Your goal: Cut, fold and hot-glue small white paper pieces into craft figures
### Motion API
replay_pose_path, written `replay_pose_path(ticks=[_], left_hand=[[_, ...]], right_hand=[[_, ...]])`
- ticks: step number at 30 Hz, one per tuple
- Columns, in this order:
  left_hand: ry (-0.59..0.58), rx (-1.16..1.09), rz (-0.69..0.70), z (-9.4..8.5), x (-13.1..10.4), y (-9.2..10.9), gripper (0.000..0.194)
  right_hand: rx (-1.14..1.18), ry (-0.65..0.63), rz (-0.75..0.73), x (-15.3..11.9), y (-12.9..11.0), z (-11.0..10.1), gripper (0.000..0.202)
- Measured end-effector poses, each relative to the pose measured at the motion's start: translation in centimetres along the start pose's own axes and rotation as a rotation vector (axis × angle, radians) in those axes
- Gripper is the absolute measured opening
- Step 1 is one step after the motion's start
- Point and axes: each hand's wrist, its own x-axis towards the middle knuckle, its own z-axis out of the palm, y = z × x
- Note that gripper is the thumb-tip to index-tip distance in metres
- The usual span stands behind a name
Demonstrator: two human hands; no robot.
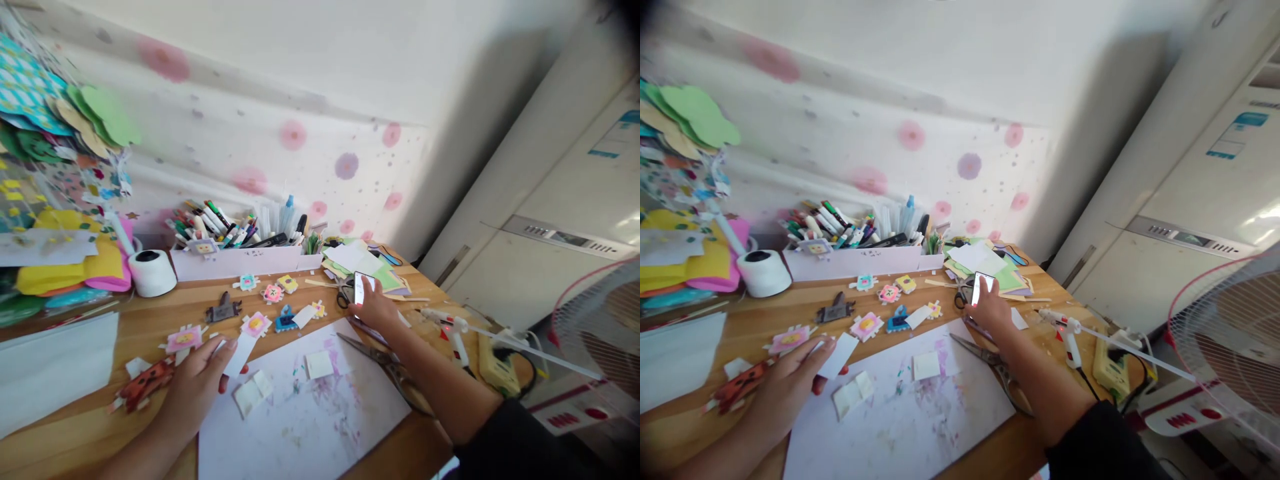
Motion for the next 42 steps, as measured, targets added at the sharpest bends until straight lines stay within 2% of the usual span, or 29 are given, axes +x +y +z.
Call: replay_pose_path(ticks=[3,7,11,14,18,21,25,28,33,38,42], left_hand=[[0.010,-0.042,-0.004,0.1,-0.2,0.4,0.039],[0.017,-0.013,0.003,0.2,-0.2,0.3,0.037],[0.006,-0.017,0.001,0.1,0.0,0.2,0.038],[-0.004,-0.023,0.002,0.1,0.0,0.2,0.038],[-0.016,0.003,0.002,0.1,0.1,0.0,0.040],[-0.026,0.027,0.015,0.2,0.2,-0.3,0.042],[0.000,0.033,0.015,0.2,0.2,-0.4,0.040],[0.004,0.015,0.023,0.0,0.0,-0.2,0.039],[0.018,0.010,0.045,-0.1,-0.3,0.1,0.038],[0.011,0.031,0.089,0.0,-0.8,0.6,0.040],[0.018,0.019,0.094,0.0,-0.9,0.3,0.037]], right_hand=[[0.017,0.004,0.032,0.9,0.5,-0.3,0.090],[0.025,0.054,0.075,2.4,2.3,-1.3,0.089],[0.017,0.066,0.075,4.1,3.6,-1.9,0.081],[0.003,0.041,0.034,4.6,3.5,-2.0,0.072],[-0.018,0.052,-0.128,3.1,1.5,-1.7,0.050],[-0.015,0.007,-0.252,1.4,-0.2,-1.2,0.034],[-0.012,-0.073,-0.263,0.5,-1.1,-0.7,0.032],[-0.003,-0.139,-0.243,0.5,-0.4,-1.2,0.032],[0.043,-0.239,-0.252,-0.5,2.3,-2.7,0.031],[0.118,-0.242,-0.244,-2.1,4.9,-3.8,0.045],[0.161,-0.221,-0.262,-3.0,6.4,-5.4,0.053]])
